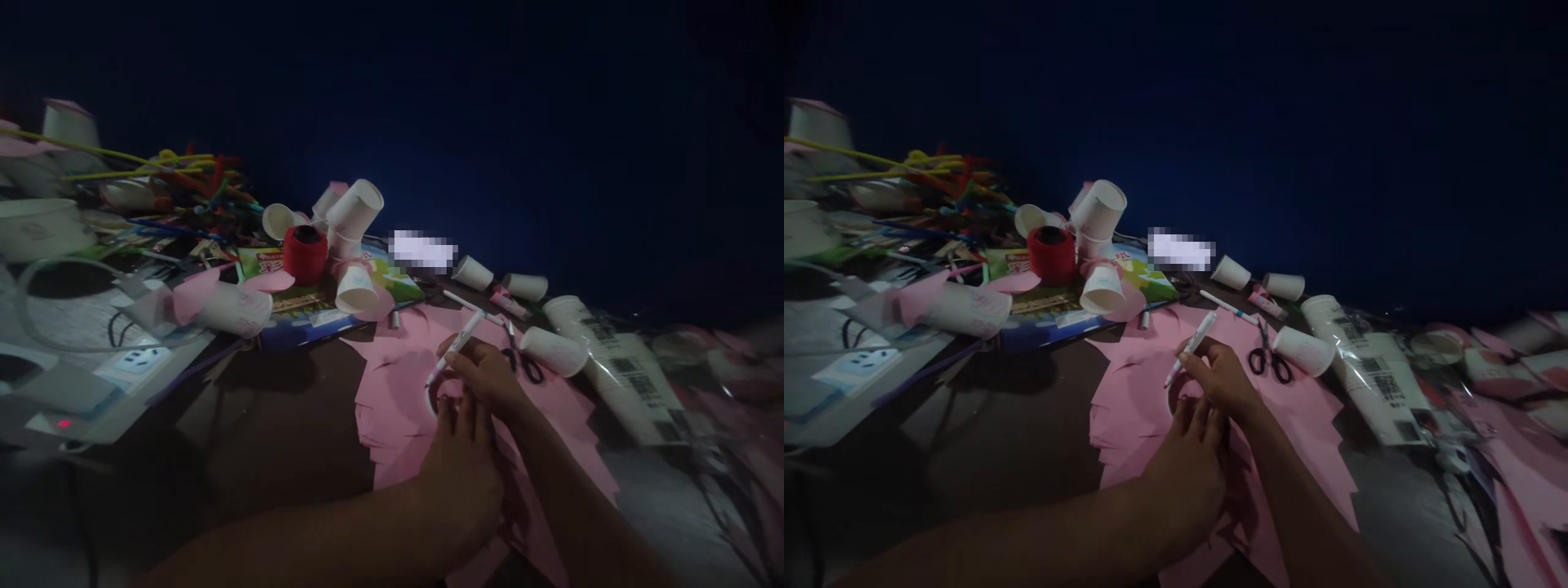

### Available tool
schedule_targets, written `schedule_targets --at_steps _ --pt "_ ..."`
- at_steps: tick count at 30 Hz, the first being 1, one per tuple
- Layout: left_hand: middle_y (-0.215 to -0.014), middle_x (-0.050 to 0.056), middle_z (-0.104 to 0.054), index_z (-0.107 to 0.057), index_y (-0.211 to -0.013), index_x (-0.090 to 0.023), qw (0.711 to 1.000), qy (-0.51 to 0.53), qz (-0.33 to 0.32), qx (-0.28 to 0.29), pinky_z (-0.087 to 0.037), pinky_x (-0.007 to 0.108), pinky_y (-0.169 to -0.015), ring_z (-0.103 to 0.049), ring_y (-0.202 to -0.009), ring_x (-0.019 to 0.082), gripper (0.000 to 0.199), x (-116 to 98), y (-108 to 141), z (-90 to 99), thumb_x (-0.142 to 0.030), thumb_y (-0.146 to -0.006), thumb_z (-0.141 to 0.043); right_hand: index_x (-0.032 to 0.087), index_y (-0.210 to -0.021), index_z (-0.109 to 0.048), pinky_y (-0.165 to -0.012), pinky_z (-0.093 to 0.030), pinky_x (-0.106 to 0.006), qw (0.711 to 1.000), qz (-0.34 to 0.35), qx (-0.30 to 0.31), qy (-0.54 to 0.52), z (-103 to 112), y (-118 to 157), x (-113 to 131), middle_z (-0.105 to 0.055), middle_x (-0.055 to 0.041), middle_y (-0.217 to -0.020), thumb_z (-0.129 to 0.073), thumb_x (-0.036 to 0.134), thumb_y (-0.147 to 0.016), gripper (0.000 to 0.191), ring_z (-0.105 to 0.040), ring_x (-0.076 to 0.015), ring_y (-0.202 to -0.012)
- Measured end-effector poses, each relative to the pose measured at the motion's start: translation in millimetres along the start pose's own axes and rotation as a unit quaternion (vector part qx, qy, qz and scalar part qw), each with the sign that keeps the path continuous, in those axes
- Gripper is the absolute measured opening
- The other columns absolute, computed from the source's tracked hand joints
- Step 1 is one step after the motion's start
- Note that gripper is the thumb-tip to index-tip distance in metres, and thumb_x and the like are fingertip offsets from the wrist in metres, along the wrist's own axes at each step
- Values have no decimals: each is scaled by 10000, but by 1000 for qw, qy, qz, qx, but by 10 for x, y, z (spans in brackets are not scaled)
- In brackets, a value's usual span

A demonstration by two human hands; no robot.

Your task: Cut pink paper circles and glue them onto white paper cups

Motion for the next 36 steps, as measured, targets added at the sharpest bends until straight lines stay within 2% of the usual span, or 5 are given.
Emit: schedule_targets --at_steps 11,15,19,30,36 --pt "-1389 239 -314 -438 -1283 -21 999 -9 40 -14 -250 567 -984 -263 -1287 398 656 21 -14 -1 -457 -793 -456 161 -826 -638 -714 -468 -309 998 28 -31 54 28 15 56 -659 -40 -786 -558 329 -747 202 -608 -188 -758" --pt "-1381 231 -334 -468 -1265 -33 999 -11 43 -18 -234 588 -978 -267 -1284 405 637 19 -17 -40 -452 -785 -470 160 -863 -630 -714 -467 -314 993 42 -84 74 94 0 70 -657 -51 -811 -542 350 -758 234 -600 -179 -748" --pt "-1384 251 -311 -448 -1270 -5 999 -15 43 -16 -231 605 -970 -235 -1292 417 634 27 -5 -51 -403 -779 -478 134 -957 -604 -640 -471 -290 989 41 -121 69 159 -21 58 -615 -25 -657 -528 360 -779 297 -565 -146 -621" --pt "-1376 284 -299 -415 -1275 43 999 1 35 -26 -220 619 -966 -237 -1280 440 653 25 -13 -74 -369 -773 -480 169 -1010 -604 -743 -508 -333 994 84 -69 20 73 31 99 -670 -45 -747 -534 326 -792 278 -630 -170 -743" --pt "-1386 255 -313 -414 -1288 5 999 8 45 -24 -209 618 -972 -245 -1281 425 644 40 -18 -51 -394 -786 -460 178 -917 -617 -641 -498 -287 998 49 -37 2 53 53 102 -620 -12 -646 -545 322 -772 217 -594 -149 -653"
Point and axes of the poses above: each hand's wrist, its own y-axis away from the middle knuckle, its own z-axis out of the back of the hand, x = y × z, the point moved 6 cm from there along -y, towards the middle knuckle
